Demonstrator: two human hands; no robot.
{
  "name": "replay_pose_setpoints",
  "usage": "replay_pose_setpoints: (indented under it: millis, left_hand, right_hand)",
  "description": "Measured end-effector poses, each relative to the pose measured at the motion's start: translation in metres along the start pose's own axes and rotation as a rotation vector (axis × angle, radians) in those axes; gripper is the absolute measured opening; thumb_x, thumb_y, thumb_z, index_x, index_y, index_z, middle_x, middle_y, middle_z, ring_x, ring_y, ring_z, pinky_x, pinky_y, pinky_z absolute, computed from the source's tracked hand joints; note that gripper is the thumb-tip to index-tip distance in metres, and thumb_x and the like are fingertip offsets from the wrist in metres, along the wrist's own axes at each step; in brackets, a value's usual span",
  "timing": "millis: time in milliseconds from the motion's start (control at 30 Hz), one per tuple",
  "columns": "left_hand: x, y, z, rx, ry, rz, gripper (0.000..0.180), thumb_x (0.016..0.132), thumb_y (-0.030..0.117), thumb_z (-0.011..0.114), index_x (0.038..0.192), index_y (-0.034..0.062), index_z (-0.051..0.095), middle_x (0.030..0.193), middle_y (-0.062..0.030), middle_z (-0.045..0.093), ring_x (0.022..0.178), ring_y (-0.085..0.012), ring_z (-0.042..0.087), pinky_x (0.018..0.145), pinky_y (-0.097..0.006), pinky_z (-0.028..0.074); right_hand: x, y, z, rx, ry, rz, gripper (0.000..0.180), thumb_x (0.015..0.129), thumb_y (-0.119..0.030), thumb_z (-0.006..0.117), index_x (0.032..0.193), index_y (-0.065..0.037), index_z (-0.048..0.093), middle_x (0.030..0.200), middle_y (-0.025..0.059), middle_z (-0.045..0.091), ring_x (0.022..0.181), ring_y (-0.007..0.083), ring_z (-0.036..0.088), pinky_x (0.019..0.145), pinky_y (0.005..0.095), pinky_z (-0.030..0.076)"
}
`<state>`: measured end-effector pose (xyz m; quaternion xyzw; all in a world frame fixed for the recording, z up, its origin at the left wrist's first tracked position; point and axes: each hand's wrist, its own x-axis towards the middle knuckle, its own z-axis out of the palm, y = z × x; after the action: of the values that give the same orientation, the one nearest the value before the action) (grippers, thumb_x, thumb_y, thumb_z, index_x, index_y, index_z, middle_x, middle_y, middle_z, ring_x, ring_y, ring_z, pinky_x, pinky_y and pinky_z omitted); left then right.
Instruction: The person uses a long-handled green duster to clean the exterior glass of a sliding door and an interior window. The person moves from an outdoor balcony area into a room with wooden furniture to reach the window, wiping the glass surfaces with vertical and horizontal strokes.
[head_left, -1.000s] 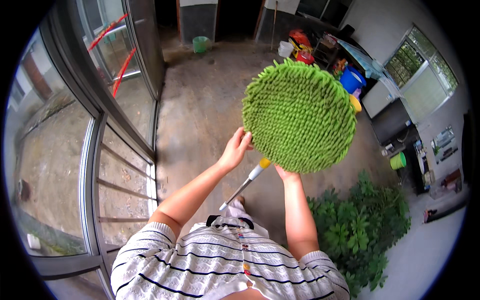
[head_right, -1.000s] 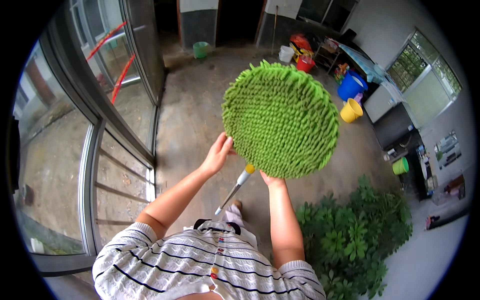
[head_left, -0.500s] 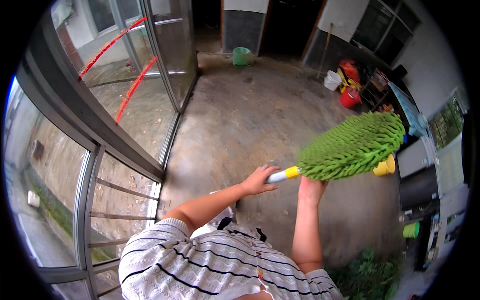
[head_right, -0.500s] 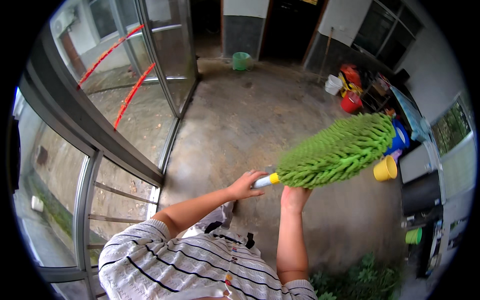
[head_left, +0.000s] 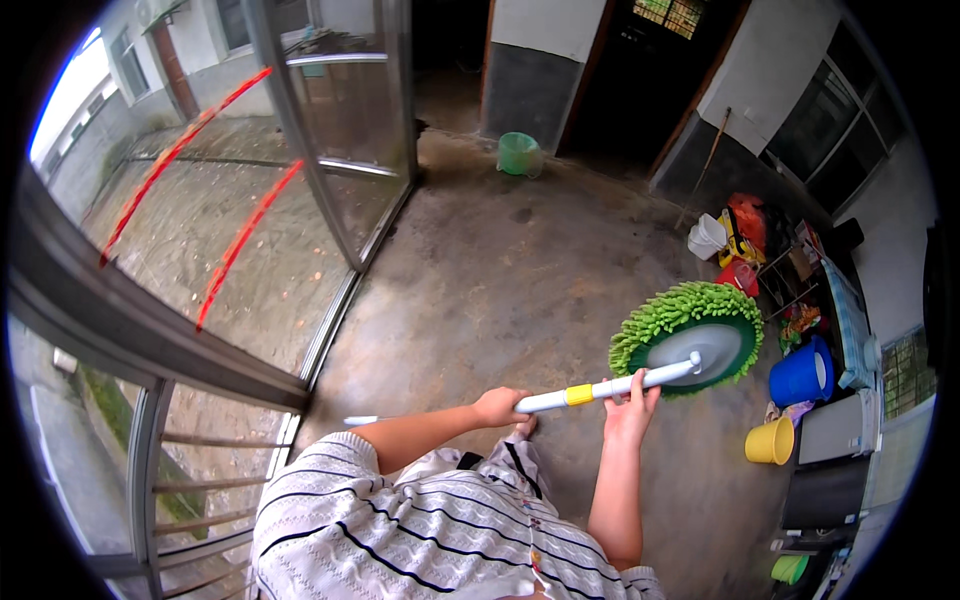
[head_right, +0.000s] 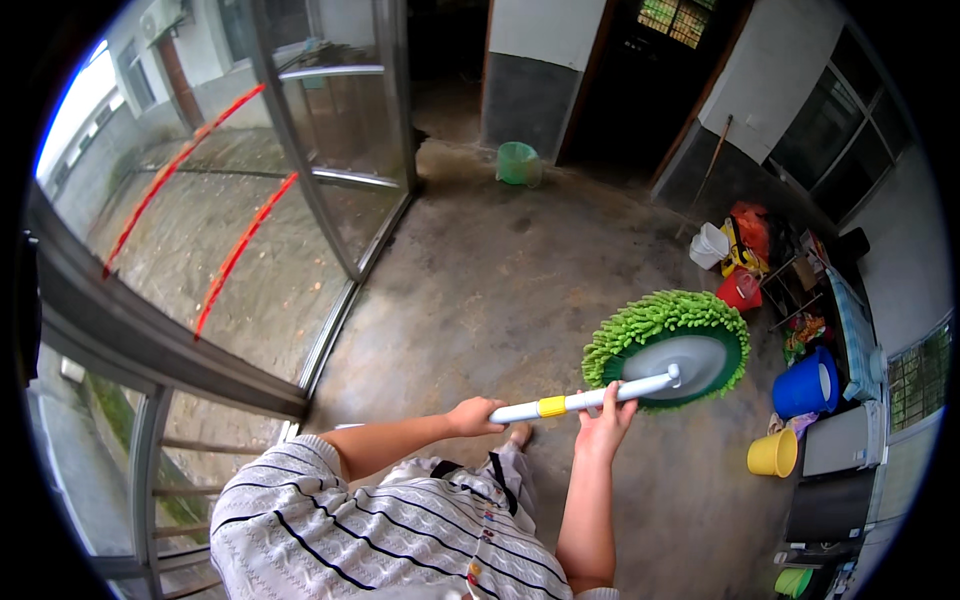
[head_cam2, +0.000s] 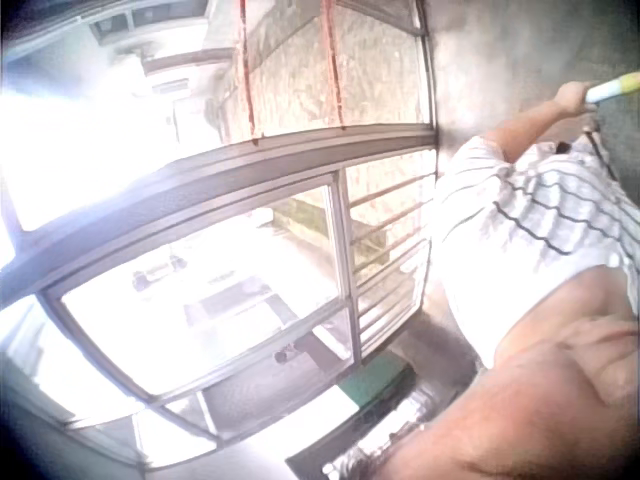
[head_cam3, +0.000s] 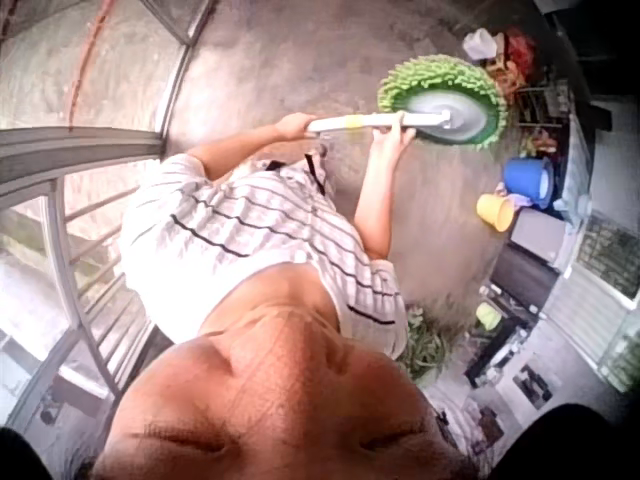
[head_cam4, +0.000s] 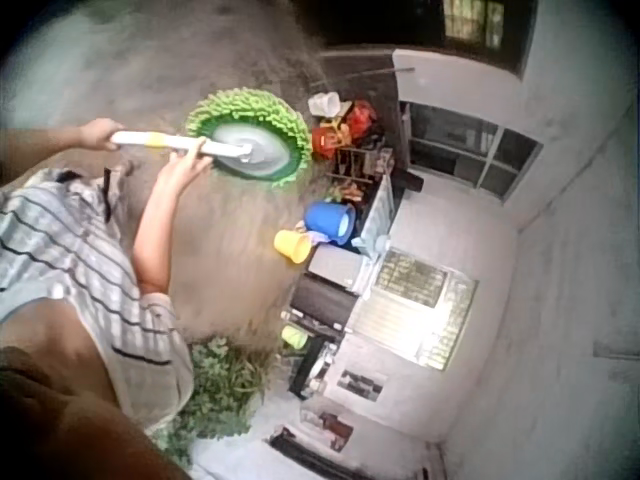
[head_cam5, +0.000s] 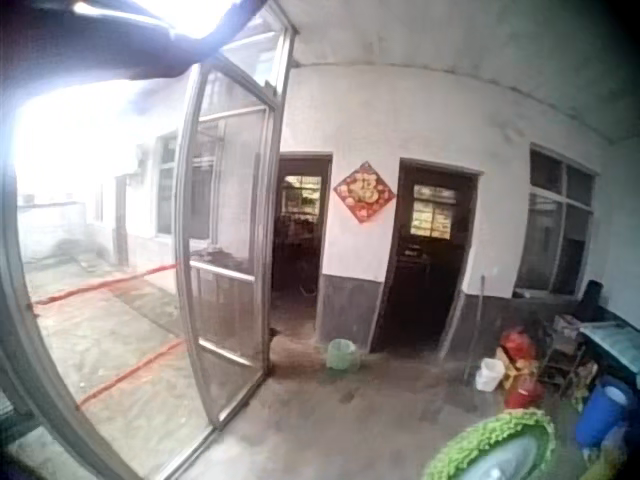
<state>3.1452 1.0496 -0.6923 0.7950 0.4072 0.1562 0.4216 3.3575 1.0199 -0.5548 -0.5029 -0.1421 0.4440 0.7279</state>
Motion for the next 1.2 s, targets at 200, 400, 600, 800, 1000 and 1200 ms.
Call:
replay_pose_setpoints:
  millis: [200,400,600,800,1000,1200]
  left_hand:
    - [0.144,0.012,-0.051,0.029,0.055,-0.002,0.033,0.076,0.037,0.068,0.094,0.01,0.064,0.082,-0.0146,0.066,0.078,-0.0339,0.063,0.069,-0.043,0.05]
    - [0.23,0.016,-0.1,0.311,0.005,-0.215,0.033,0.077,0.042,0.066,0.091,0.0113,0.063,0.081,-0.012,0.066,0.078,-0.0321,0.064,0.066,-0.043,0.05]
    - [0.326,-0.017,-0.131,0.303,0.035,-0.33,0.03,0.077,0.04,0.065,0.087,0.0118,0.064,0.074,-0.0126,0.064,0.074,-0.0336,0.063,0.066,-0.044,0.05]
    - [0.48,-0.052,-0.164,0.213,0.079,-0.29,0.026,0.074,0.032,0.064,0.09,0.0128,0.066,0.076,-0.0139,0.065,0.073,-0.0344,0.063,0.066,-0.044,0.051]
    - [0.658,-0.037,-0.231,0.165,0.103,-0.224,0.023,0.074,0.031,0.063,0.085,0.0114,0.065,0.075,-0.0136,0.064,0.072,-0.0347,0.062,0.066,-0.044,0.051]
    - [0.806,-0.044,-0.278,0.224,0.077,-0.22,0.023,0.076,0.034,0.063,0.082,0.0121,0.065,0.073,-0.0118,0.064,0.071,-0.0332,0.062,0.066,-0.043,0.051]
  right_hand:
    - [0.186,-0.009,0.011,0.04,0.08,0.178,0.058,0.09,-0.018,0.063,0.137,-0.019,0.03,0.119,0.0037,0.044,0.099,0.0207,0.049,0.085,0.0558,0.048]
    - [0.343,-0.011,0.02,-0.085,0.167,0.318,0.064,0.086,-0.016,0.064,0.138,-0.023,0.028,0.122,0.0024,0.045,0.099,0.0219,0.05,0.084,0.0545,0.046]
    - [0.484,-0.006,0.05,-0.192,0.109,0.296,0.04,0.084,-0.011,0.068,0.115,-0.009,0.043,0.105,0.0065,0.055,0.083,0.0203,0.058,0.075,0.0504,0.052]
    - [0.631,-0.028,0.108,-0.294,0.02,0.226,0.026,0.085,-0.011,0.067,0.104,-0.007,0.05,0.094,0.0031,0.057,0.078,0.0147,0.059,0.065,0.0374,0.054]
    - [0.782,-0.082,0.167,-0.399,0.058,0.009,0.024,0.087,-0.021,0.067,0.101,-0.008,0.053,0.087,0.0005,0.058,0.072,0.011,0.058,0.063,0.0294,0.049]
    - [0.921,-0.097,0.201,-0.348,0.133,0.056,0.027,0.083,-0.019,0.071,0.097,-0.006,0.052,0.085,0.0029,0.059,0.066,0.0109,0.058,0.055,0.0266,0.049]
